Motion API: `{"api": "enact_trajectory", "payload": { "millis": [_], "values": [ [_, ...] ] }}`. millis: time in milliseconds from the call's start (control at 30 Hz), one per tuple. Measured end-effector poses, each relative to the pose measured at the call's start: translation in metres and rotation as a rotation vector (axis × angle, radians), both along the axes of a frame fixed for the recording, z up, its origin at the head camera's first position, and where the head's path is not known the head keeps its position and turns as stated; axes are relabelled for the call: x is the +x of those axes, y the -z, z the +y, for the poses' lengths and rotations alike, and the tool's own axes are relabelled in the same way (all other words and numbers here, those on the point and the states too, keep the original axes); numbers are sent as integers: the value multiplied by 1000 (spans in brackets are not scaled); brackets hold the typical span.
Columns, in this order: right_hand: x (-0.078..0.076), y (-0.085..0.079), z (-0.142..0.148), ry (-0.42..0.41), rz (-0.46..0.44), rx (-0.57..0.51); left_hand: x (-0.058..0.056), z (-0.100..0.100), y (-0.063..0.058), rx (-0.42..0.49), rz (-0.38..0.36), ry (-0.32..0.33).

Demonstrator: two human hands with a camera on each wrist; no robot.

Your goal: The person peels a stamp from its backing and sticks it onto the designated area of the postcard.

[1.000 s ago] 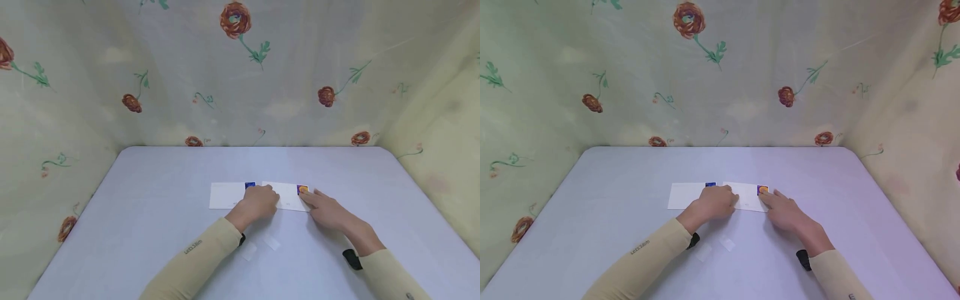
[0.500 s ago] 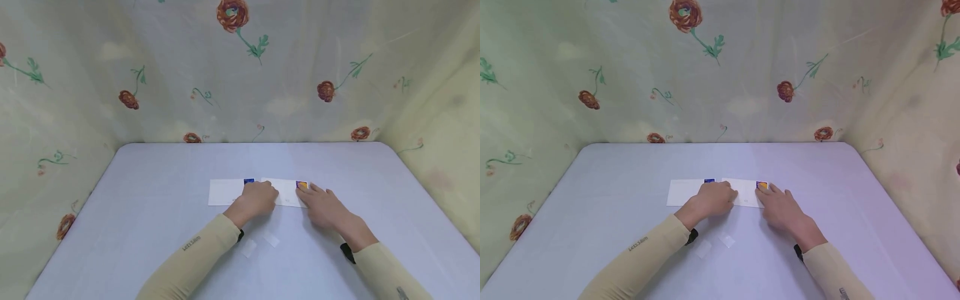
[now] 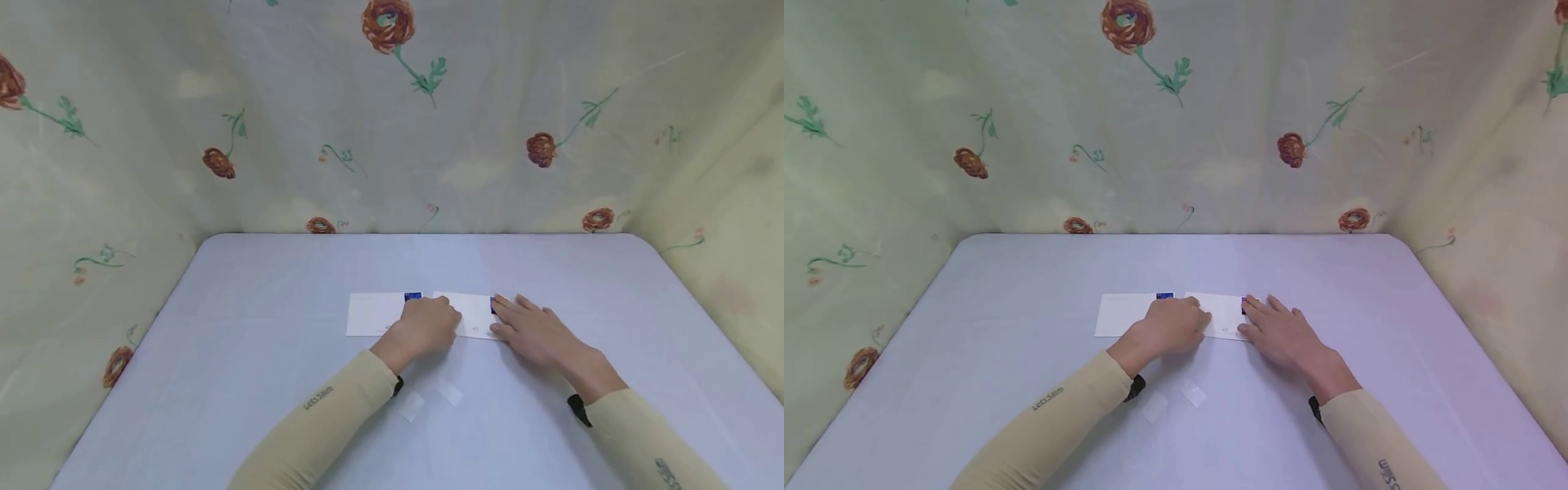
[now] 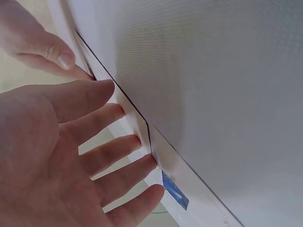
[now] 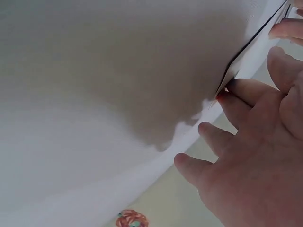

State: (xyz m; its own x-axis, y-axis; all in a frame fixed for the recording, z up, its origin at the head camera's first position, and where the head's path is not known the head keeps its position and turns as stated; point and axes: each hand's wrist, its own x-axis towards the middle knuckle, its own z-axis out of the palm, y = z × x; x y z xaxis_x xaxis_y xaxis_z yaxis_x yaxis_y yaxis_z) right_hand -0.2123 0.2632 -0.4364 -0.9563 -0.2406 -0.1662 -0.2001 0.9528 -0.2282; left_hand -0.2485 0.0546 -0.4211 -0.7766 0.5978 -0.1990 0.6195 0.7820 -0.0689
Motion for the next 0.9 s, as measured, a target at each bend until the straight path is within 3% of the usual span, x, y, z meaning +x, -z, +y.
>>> {"api": "enact_trajectory", "payload": {
  "millis": [333, 700, 900],
  "values": [
    [-2, -1, -4, -18, 32, 95, -1, 0, 0, 23, -9, 2],
    [-8, -3, 6, -36, 3, 18, -1, 3, 2, -10, -9, 14],
    [-9, 3, 4, -58, 27, 52, -2, 1, 3, -38, 5, 14]
  ]
}}
